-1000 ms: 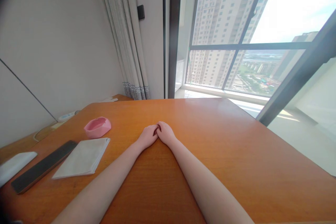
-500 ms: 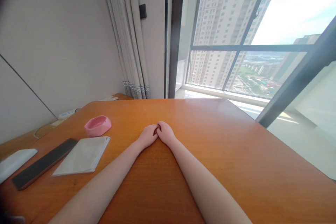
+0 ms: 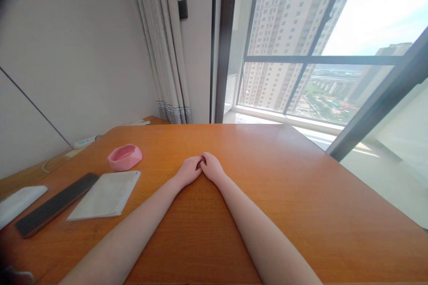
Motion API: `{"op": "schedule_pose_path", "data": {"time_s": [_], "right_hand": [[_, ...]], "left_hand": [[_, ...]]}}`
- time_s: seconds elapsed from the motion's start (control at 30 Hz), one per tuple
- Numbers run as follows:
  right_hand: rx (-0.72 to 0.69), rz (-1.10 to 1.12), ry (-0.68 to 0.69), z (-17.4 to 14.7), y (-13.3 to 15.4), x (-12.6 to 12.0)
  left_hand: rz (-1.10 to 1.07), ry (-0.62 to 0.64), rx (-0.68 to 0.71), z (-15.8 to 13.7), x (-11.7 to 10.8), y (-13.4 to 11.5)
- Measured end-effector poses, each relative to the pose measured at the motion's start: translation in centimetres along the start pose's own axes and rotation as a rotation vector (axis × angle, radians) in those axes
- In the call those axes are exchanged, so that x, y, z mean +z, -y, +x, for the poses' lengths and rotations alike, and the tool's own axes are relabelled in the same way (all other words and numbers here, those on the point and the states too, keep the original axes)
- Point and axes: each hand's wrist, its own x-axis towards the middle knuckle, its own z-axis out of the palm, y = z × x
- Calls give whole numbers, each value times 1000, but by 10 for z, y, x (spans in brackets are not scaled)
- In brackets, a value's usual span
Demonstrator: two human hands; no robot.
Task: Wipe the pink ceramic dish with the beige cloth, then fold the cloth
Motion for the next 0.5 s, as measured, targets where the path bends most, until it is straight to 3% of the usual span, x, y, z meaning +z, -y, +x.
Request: {"op": "schedule_pose_path", "data": {"time_s": [0.2,0.33,0.4,0.5], "right_hand": [[-2,5,1,-1,2,-2],[-11,11,5,-2,4,-2],[-10,22,1,-2,4,-2],[-12,22,0,-4,5,-3]], "left_hand": [[-28,4,0,1,3,-2],[-91,29,16,4,-22,8],[-98,-107,-32,1,-52,22],[139,-408,-196,-17,-99,56]]}}
